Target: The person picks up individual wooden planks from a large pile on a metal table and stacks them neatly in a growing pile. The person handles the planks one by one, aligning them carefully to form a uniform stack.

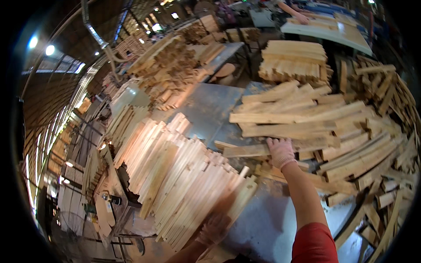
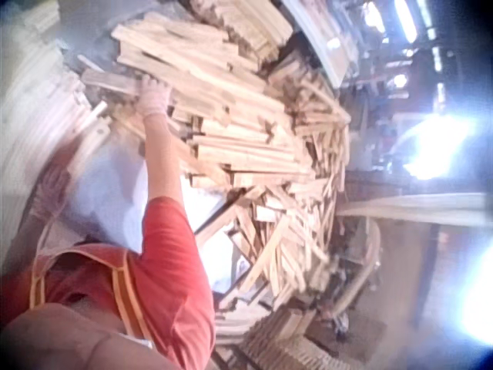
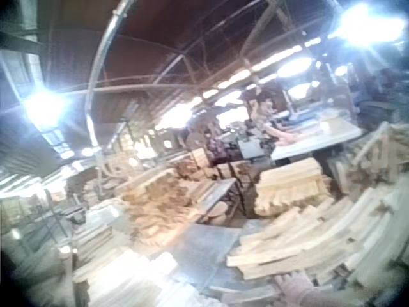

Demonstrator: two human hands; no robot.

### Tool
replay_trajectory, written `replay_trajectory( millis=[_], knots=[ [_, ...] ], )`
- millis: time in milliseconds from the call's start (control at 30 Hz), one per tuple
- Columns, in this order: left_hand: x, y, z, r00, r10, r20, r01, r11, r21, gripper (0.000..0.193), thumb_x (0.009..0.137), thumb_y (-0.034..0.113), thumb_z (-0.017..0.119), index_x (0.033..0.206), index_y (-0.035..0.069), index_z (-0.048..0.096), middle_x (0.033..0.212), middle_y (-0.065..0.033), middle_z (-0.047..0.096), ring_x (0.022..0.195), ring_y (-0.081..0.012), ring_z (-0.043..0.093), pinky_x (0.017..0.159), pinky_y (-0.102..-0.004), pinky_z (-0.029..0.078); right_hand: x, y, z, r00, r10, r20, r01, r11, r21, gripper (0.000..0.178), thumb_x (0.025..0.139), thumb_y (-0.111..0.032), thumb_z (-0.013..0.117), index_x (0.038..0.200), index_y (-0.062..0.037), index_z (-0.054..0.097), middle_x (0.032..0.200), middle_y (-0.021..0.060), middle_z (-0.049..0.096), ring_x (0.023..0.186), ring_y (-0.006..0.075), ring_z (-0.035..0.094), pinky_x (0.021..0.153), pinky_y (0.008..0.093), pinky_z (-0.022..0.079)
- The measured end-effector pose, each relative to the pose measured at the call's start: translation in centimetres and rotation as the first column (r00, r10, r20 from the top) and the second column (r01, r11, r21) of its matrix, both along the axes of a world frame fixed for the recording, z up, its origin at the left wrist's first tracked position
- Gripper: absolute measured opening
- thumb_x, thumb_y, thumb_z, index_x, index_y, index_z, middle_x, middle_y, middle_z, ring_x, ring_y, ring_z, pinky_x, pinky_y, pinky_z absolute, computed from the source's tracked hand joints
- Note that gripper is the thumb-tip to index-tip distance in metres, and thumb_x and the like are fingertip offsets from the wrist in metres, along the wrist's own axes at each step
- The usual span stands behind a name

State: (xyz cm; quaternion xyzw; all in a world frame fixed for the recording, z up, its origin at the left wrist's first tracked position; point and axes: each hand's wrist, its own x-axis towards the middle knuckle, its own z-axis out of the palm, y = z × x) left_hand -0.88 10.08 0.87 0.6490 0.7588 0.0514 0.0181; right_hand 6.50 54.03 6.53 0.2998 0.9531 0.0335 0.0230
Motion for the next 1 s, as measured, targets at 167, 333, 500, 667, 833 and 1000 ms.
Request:
replay_trajectory(
  millis=[167, 333, 500, 667, 833, 1000],
  knots=[
    [-0.7, -1.7, -2.9, 0.988, 0.022, 0.154, -0.047, 0.987, 0.156, 0.052, 0.093, 0.035, 0.069, 0.141, 0.016, 0.062, 0.147, -0.0138, 0.057, 0.128, -0.0417, 0.06, 0.1, -0.0578, 0.056, -1.2, 1.2, -1.0, 0.987, -0.006, 0.158, 0.045, 0.968, -0.246, 0.054, 0.094, -0.035, 0.072, 0.138, -0.0064, 0.064, 0.122, 0.0203, 0.075, 0.111, 0.0375, 0.074, 0.095, 0.0495, 0.057],
    [-0.4, -1.7, -2.4, 0.973, -0.031, 0.229, -0.054, 0.933, 0.356, 0.059, 0.09, 0.033, 0.07, 0.144, 0.011, 0.059, 0.145, -0.0157, 0.057, 0.13, -0.0429, 0.058, 0.102, -0.0584, 0.054, 2.1, -1.8, 0.9, 0.973, -0.026, 0.227, 0.103, 0.937, -0.333, 0.051, 0.095, -0.03, 0.064, 0.14, -0.0054, 0.063, 0.121, 0.0242, 0.075, 0.109, 0.0379, 0.075, 0.09, 0.0497, 0.06],
    [-1.2, -1.3, -0.5, 0.987, -0.017, 0.161, -0.005, 0.991, 0.137, 0.063, 0.086, 0.033, 0.07, 0.143, 0.008, 0.057, 0.142, -0.0171, 0.056, 0.134, -0.0402, 0.053, 0.113, -0.0562, 0.044, 8.9, -8.0, 5.1, 0.958, -0.278, -0.074, 0.146, 0.692, -0.707, 0.058, 0.096, -0.039, 0.069, 0.139, -0.0008, 0.06, 0.107, 0.0211, 0.077, 0.093, 0.036, 0.077, 0.08, 0.0447, 0.06],
    [-1.0, -0.6, -0.4, 0.979, -0.052, 0.196, 0.03, 0.993, 0.113, 0.065, 0.087, 0.039, 0.07, 0.143, 0.007, 0.057, 0.146, -0.0179, 0.053, 0.141, -0.0383, 0.046, 0.12, -0.0547, 0.034, 14.0, -18.8, -5.6, 0.753, -0.65, -0.097, 0.213, 0.381, -0.9, 0.058, 0.094, -0.056, 0.073, 0.106, 0.0005, 0.077, 0.083, 0.0184, 0.076, 0.08, 0.0296, 0.075, 0.075, 0.0453, 0.058],
    [0.5, -0.3, 1.2, 0.983, -0.126, 0.136, 0.103, 0.981, 0.165, 0.069, 0.087, 0.044, 0.071, 0.14, 0.002, 0.058, 0.139, -0.0178, 0.057, 0.134, -0.0365, 0.049, 0.117, -0.0526, 0.035, 9.2, -30.2, -7.1, 0.977, -0.211, 0.031, 0.117, 0.408, -0.905, 0.058, 0.096, -0.052, 0.065, 0.115, 0.0019, 0.076, 0.094, 0.0241, 0.077, 0.094, 0.0372, 0.075, 0.087, 0.0447, 0.056],
    [0.2, -1.8, -1.0, 0.996, -0.047, 0.079, 0.034, 0.985, 0.167, 0.076, 0.084, 0.042, 0.07, 0.147, 0.002, 0.056, 0.148, -0.0143, 0.058, 0.142, -0.034, 0.047, 0.124, -0.0556, 0.029, 9.7, -21.8, -3.8, 0.89, -0.2, -0.41, -0.256, 0.526, -0.811, 0.052, 0.094, -0.046, 0.068, 0.131, -0.0095, 0.074, 0.111, 0.0252, 0.076, 0.102, 0.0403, 0.074, 0.094, 0.0478, 0.056]
  ],
)
